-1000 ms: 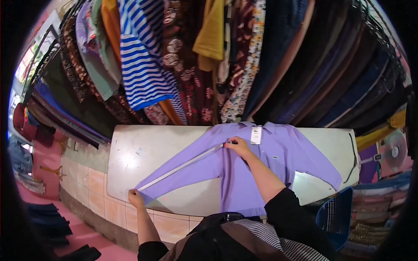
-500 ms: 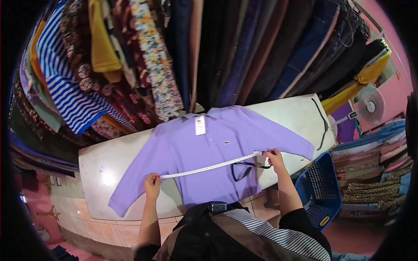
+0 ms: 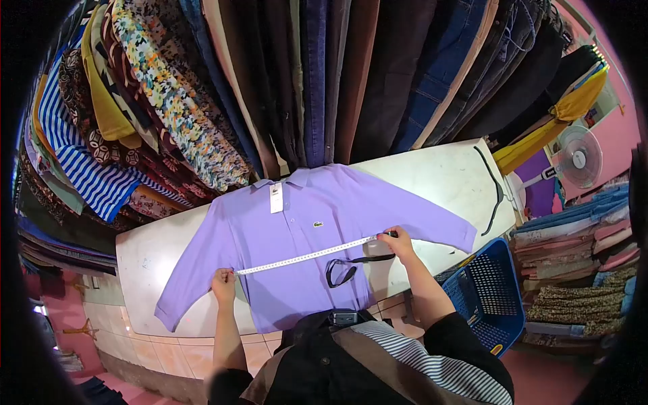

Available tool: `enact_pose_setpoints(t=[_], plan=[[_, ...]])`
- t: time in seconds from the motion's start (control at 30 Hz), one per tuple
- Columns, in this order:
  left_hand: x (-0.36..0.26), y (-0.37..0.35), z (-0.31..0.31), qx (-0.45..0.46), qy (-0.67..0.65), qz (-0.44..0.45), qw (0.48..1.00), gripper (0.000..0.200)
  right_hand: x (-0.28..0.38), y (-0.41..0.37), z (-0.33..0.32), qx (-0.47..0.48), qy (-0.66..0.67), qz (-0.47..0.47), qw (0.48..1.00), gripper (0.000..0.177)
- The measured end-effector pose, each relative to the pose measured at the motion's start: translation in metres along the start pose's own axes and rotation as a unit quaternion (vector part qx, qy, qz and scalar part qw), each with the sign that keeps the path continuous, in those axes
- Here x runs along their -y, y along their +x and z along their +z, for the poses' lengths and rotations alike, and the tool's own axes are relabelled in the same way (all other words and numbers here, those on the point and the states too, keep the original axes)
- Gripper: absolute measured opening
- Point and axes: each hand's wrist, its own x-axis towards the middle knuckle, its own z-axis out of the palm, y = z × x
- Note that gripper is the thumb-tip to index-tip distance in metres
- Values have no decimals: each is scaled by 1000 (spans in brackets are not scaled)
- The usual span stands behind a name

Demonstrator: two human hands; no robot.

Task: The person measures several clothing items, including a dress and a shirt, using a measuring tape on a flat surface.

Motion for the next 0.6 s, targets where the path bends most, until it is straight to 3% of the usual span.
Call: enact_pose_setpoints(t=[0.13, 0.27, 0.37, 0.47, 0.6], plan=[[3, -2, 5, -29, 10, 10, 999, 6, 2, 0, 0, 28, -21, -5, 999, 46], [-38, -25, 20, -35, -13, 62, 997, 3, 12, -17, 12, 195, 48, -11, 980, 29], [-64, -48, 47, 31, -36, 33, 998, 10, 23, -30, 37, 329, -10, -20, 944, 33], [-69, -73, 69, -27, 123, 147, 981, 36, 33, -16, 59, 296, -108, -220, 923, 37], [-67, -127, 81, -16, 330, 35, 943, 93, 74, 35, 70, 179, -129, -357, 908, 46]])
